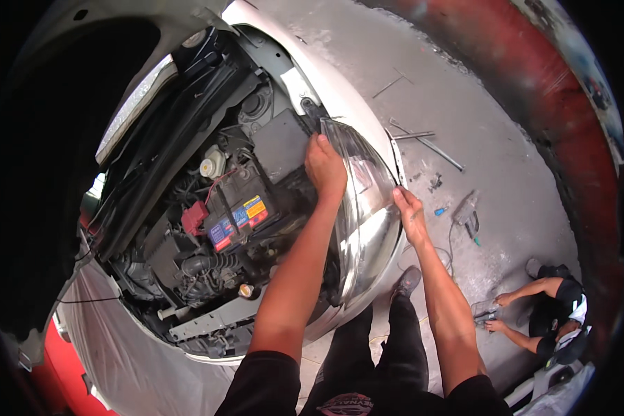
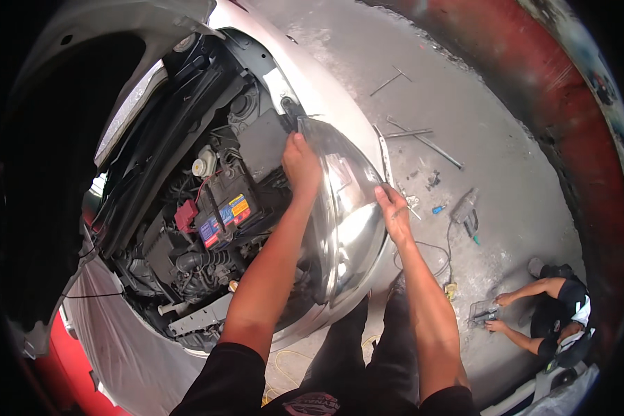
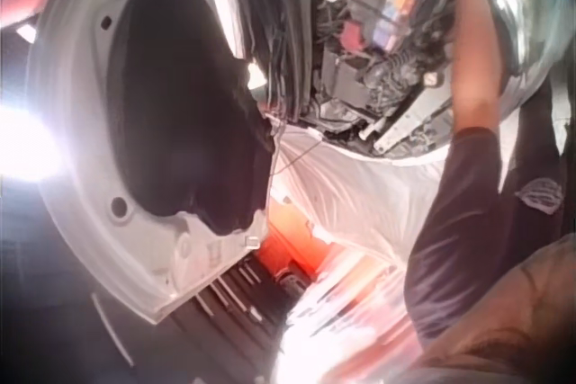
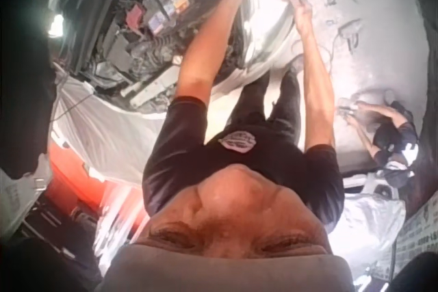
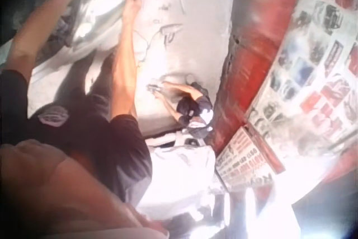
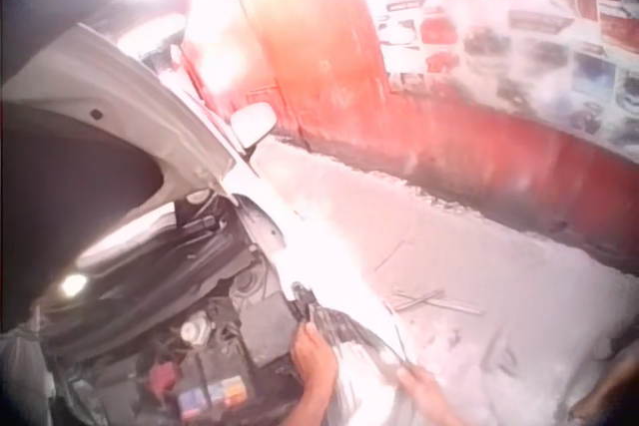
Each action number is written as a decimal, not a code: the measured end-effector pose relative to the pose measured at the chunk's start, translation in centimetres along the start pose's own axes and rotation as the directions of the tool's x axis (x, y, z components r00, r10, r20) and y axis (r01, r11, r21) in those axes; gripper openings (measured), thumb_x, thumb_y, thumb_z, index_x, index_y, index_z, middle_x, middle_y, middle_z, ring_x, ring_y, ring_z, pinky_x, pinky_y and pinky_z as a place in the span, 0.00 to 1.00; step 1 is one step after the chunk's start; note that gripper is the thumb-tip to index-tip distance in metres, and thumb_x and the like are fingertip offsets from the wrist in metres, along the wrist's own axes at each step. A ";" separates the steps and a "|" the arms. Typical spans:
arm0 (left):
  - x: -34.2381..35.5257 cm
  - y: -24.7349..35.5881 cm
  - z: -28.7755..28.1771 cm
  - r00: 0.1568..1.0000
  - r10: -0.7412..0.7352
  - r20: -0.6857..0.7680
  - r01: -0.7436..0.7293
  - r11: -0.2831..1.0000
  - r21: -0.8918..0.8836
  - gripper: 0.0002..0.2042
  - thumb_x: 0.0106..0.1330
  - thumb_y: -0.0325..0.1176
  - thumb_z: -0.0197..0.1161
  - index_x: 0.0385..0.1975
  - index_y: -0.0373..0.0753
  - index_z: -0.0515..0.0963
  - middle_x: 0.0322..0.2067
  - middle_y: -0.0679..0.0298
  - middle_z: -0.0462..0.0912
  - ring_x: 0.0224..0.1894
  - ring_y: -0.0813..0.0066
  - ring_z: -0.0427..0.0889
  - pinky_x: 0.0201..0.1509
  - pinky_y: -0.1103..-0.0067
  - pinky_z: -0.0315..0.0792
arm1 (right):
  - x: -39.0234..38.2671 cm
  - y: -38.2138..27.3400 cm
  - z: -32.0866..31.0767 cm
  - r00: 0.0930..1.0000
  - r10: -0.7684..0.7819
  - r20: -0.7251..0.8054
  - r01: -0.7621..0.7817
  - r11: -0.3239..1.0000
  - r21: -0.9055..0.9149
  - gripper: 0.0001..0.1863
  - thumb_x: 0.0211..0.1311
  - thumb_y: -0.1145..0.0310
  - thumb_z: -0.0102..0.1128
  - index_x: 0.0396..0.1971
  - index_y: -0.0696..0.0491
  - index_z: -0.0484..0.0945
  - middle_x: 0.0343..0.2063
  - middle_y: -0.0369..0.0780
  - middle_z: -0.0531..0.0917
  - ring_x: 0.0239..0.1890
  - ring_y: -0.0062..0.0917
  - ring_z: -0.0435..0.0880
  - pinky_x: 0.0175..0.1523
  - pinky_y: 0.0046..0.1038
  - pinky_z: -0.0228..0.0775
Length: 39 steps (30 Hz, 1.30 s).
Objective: The person fits a headlight onto the front of a car, closes the hood to check its alignment, opens the hood, and removes the headlight assembly from the car by hand.
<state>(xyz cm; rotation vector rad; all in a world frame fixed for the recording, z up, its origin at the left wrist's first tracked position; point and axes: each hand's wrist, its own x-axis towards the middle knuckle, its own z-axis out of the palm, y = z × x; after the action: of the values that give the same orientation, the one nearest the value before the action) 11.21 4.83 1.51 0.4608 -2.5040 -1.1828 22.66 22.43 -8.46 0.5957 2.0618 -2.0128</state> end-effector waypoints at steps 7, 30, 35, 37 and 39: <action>0.3 -0.8 0.0 0.999 0.007 0.051 0.000 0.991 -0.136 0.22 0.76 0.40 0.45 0.53 0.25 0.76 0.49 0.38 0.80 0.54 0.40 0.78 0.60 0.61 0.69 | 0.1 -0.6 -0.3 0.999 0.034 -0.001 -0.034 0.999 0.018 0.39 0.67 0.43 0.57 0.62 0.66 0.70 0.57 0.54 0.78 0.63 0.39 0.74 0.68 0.33 0.60; -8.3 -9.4 -3.6 0.947 -0.221 0.235 0.285 0.912 -0.294 0.25 0.78 0.45 0.43 0.56 0.30 0.76 0.55 0.45 0.79 0.59 0.49 0.77 0.65 0.68 0.67 | 0.3 -0.3 -0.3 0.993 0.112 0.039 -0.113 0.993 0.019 0.40 0.67 0.35 0.49 0.62 0.57 0.72 0.54 0.43 0.78 0.56 0.35 0.76 0.60 0.43 0.67; -8.0 -10.5 -3.2 0.957 -0.184 0.226 0.252 0.911 -0.326 0.24 0.78 0.45 0.43 0.54 0.31 0.78 0.52 0.44 0.81 0.56 0.49 0.78 0.62 0.67 0.69 | 1.1 0.8 -0.5 0.988 0.148 0.036 -0.149 0.988 0.036 0.39 0.68 0.37 0.50 0.59 0.59 0.73 0.51 0.45 0.78 0.56 0.39 0.75 0.59 0.44 0.70; -8.1 -10.7 -3.5 0.958 -0.166 0.233 0.237 0.917 -0.320 0.23 0.78 0.45 0.44 0.54 0.31 0.78 0.51 0.44 0.81 0.55 0.49 0.79 0.61 0.67 0.70 | 1.0 0.7 -0.3 0.988 0.141 0.058 -0.144 0.988 0.048 0.33 0.71 0.39 0.47 0.57 0.54 0.74 0.46 0.38 0.81 0.48 0.26 0.78 0.54 0.37 0.71; -8.2 -10.6 -3.9 0.951 -0.194 0.239 0.269 0.900 -0.342 0.23 0.77 0.44 0.45 0.51 0.30 0.79 0.49 0.45 0.82 0.53 0.48 0.80 0.59 0.67 0.71 | 0.3 0.0 0.1 0.991 0.130 0.043 -0.131 0.991 0.027 0.32 0.72 0.39 0.46 0.56 0.54 0.75 0.44 0.37 0.81 0.46 0.25 0.78 0.52 0.35 0.72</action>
<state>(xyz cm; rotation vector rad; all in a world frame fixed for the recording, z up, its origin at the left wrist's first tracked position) 21.75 -0.71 -5.77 0.5745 -2.3446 -1.8368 22.42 22.38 -8.60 0.6709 1.9204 -1.9681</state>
